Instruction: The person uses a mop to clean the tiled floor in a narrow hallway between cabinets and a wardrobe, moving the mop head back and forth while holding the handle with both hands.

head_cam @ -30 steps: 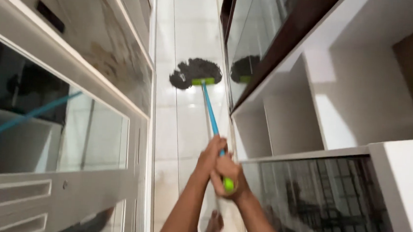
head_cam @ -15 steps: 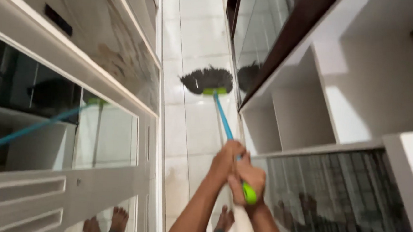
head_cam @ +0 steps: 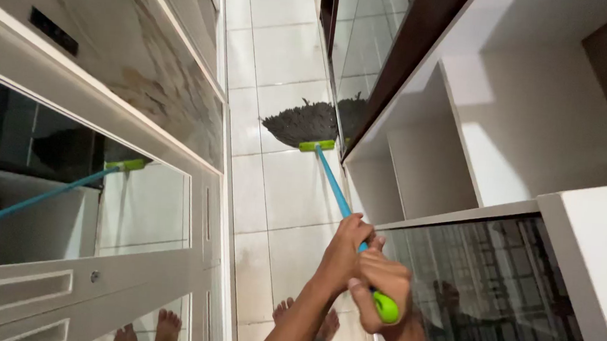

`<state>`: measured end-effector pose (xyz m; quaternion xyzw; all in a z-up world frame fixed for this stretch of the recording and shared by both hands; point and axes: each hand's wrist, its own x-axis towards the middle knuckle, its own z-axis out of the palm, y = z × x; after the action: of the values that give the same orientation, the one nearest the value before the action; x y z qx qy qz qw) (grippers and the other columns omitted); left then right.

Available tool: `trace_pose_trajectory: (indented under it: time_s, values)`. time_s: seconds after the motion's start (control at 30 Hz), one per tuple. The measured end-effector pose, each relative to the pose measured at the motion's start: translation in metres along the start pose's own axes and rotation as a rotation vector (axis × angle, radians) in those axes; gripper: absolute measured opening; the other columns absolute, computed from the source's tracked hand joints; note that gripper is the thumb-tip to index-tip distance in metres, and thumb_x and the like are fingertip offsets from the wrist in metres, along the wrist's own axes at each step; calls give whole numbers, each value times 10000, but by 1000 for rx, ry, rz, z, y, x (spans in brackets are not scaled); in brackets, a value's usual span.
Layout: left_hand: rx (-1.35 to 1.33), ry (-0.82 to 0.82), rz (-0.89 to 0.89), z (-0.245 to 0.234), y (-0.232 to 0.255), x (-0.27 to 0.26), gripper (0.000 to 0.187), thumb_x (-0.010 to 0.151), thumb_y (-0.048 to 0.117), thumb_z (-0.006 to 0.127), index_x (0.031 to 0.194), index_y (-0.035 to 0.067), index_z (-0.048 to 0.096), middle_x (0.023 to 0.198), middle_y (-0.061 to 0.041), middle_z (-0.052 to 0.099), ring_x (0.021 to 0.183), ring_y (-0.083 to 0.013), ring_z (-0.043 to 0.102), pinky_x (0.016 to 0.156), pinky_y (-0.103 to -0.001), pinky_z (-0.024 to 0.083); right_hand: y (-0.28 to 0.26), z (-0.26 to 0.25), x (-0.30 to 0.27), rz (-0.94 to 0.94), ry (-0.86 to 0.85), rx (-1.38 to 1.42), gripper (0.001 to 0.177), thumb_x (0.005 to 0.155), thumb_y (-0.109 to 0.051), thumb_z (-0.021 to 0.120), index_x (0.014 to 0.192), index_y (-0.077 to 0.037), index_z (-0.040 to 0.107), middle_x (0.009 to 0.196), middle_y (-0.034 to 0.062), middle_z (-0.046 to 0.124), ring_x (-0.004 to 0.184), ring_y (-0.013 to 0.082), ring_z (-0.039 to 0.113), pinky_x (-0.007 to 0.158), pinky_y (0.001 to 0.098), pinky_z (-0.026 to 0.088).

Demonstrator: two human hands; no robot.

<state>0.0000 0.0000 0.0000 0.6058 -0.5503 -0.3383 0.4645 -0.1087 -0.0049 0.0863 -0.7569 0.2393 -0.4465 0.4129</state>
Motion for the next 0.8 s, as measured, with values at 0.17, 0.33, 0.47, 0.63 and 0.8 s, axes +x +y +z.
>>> trace_pose_trajectory:
  time_s: [0.17, 0.33, 0.47, 0.63, 0.8]
  values:
    - [141, -24, -19, 6, -23, 22, 182, 867, 137, 717, 861, 25, 573, 1176, -203, 624, 1329, -443, 504, 942, -484, 487, 41, 2, -4, -89, -3, -6, 110, 760, 10, 591, 677, -4, 520, 677, 150, 546, 621, 311, 563, 663, 391, 482]
    - [259, 62, 3, 9, -52, 28, 192, 797, 112, 746, 857, 32, 582, 1344, -228, 593, 1284, -486, 494, 849, -520, 514, 61, 16, -7, 4, -87, -112, 130, 718, 19, 607, 657, 2, 494, 669, 167, 514, 652, 356, 539, 643, 398, 463]
    - [55, 136, -19, 7, -29, 16, 249, 830, 141, 756, 809, 8, 547, 1154, -226, 634, 1035, -456, 604, 790, -477, 536, 34, 8, -4, 29, -83, -77, 147, 720, 30, 606, 631, -7, 495, 619, 145, 485, 588, 317, 526, 635, 389, 447]
    - [29, 128, 132, 15, -3, 12, 226, 912, 97, 709, 773, 6, 555, 896, -175, 600, 1007, -377, 631, 807, -432, 516, 0, -11, -3, 31, -42, -31, 162, 704, 45, 594, 592, -6, 487, 577, 122, 472, 545, 256, 479, 578, 358, 406]
    - [141, -116, 133, -2, -22, 26, 165, 923, 133, 705, 803, 54, 623, 887, -111, 621, 915, -321, 611, 773, -435, 509, 23, 0, -10, 6, 23, 60, 167, 688, 42, 585, 602, -9, 450, 607, 116, 488, 562, 243, 485, 614, 349, 439]
